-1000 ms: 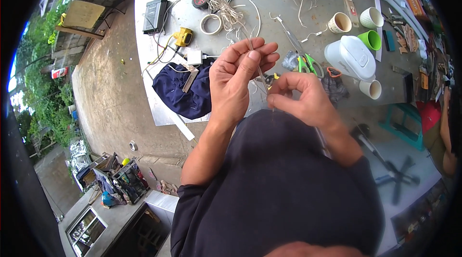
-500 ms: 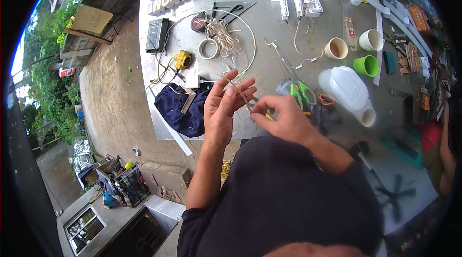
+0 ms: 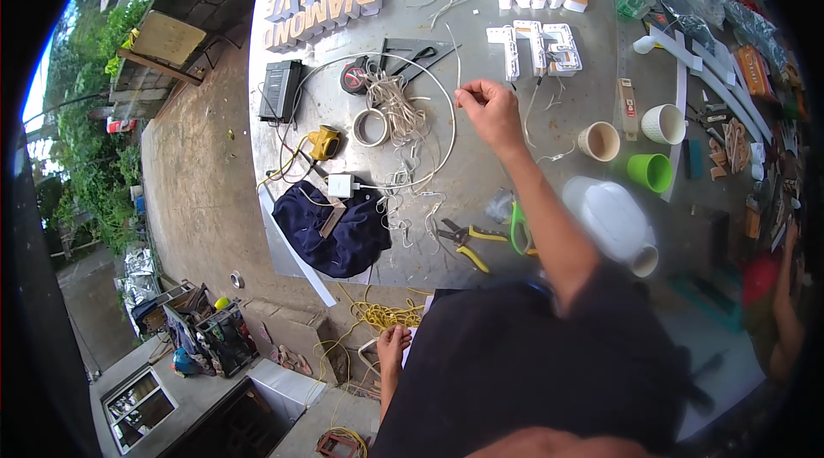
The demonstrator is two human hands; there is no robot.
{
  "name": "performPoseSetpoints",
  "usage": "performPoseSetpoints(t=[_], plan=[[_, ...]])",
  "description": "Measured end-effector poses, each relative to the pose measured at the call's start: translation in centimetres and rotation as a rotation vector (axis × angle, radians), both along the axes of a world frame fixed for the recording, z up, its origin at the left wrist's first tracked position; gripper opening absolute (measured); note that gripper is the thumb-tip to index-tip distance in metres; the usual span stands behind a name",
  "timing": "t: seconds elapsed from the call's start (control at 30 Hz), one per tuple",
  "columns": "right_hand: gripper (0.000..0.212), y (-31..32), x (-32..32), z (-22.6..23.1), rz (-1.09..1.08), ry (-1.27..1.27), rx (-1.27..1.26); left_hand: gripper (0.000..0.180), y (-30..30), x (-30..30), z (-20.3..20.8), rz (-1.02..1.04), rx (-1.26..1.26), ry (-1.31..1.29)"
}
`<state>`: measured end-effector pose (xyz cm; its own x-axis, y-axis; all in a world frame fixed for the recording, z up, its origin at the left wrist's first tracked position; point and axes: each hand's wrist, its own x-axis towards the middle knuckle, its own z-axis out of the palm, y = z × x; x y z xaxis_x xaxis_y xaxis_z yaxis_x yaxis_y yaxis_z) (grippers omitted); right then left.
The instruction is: Wiring and stripping cables for a sign project.
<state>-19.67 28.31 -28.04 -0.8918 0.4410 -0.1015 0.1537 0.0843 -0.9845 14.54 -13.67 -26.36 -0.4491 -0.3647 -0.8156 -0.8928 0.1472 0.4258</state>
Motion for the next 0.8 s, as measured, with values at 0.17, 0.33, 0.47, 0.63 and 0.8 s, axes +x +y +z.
performPoseSetpoints(t=[0.17,0.33,0.47,0.63,0.8], plan=[[0.029,2.8,-11.2,-2.5,-0.151,0.064,0.093,0.041,-7.8,13.4,-3.9,-0.226,-0.216,-0.052],[0.043,5.2,-13.4,-7.6,-0.196,-0.256,0.643,0.044,-3.8,10.8,-1.6,-0.338,-0.24,-0.017],[0.039,0.5,-7.1,-6.2,-0.015,-0.074,0.22,0.044,0.7,6.2,0.0,-0.212,-0.252,-0.065],[0.032,-4.4,2.3,-0.6,0.18,-0.099,0.027,0.04,1.6,1.5,-1.0,-0.37,-0.265,-0.002],[0.029,-6.8,11.5,4.2,0.433,-0.226,0.033,0.031,3.0,-3.9,2.3,-0.508,-0.38,0.186]])
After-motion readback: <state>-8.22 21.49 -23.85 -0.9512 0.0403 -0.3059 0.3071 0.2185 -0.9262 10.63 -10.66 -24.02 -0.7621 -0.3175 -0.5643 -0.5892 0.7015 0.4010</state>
